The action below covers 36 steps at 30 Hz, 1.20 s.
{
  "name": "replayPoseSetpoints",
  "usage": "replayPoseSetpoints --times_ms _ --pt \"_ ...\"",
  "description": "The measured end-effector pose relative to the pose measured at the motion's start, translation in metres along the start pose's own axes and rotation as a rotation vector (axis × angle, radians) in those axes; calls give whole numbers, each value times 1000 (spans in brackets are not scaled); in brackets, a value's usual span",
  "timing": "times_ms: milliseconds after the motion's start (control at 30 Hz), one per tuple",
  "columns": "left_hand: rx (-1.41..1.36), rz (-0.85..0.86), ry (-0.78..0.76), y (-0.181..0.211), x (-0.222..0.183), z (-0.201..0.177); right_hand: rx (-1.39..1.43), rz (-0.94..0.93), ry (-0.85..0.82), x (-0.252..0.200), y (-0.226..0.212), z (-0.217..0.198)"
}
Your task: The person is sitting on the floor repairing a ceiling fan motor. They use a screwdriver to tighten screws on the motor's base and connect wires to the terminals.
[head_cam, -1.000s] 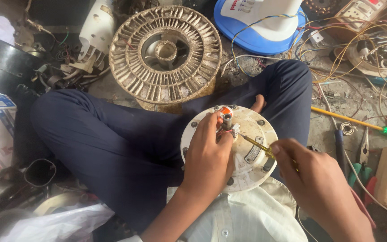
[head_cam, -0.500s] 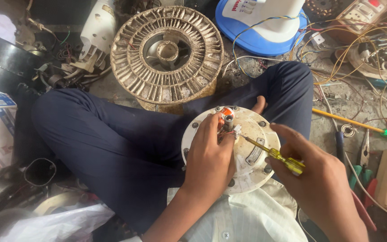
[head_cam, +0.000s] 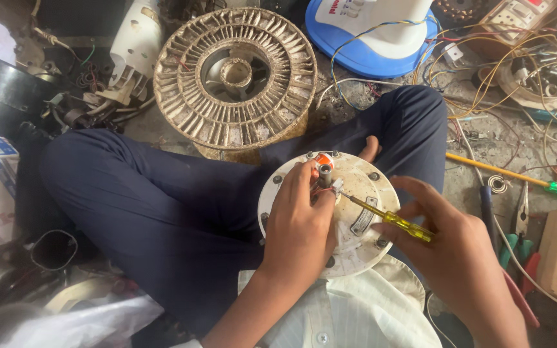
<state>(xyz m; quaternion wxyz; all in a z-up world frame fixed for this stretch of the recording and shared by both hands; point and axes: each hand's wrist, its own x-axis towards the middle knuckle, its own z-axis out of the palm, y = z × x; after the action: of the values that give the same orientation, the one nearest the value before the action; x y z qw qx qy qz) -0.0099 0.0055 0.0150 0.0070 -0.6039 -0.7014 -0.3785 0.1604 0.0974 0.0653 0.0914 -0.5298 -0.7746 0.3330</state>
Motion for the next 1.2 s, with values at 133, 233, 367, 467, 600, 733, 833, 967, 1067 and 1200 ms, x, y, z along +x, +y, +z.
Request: replayPoseSetpoints --times_ms 133,233,367,467,600,733,833,967,1067,1200 --pt "17 17 11 -1 0 0 14 -56 -3 -3 -1 -2" --pt "14 13 5 -1 1 0 -38 -58 -7 -4 0 -3" --pt "39 -7 -30 0 4 -2 33 -209 113 -1 2 -1" --pt "59 4 -79 1 4 -3 34 -215 114 2 4 1" --pt "52 -3 -39 2 5 -2 12 17 -22 4 4 0" --pt "31 -35 -55 1 5 -2 -78 65 -89 2 -2 -2" --pt "57 -22 -40 0 5 -1 -78 32 -64 0 -6 -4" --pt "79 -2 -33 -1 5 1 14 -207 65 -2 -6 -1" --pt "111 30 -55 -2 5 2 7 -196 74 -1 -4 -1" --pt "125 24 -42 -1 6 4 -8 -243 91 2 0 0"
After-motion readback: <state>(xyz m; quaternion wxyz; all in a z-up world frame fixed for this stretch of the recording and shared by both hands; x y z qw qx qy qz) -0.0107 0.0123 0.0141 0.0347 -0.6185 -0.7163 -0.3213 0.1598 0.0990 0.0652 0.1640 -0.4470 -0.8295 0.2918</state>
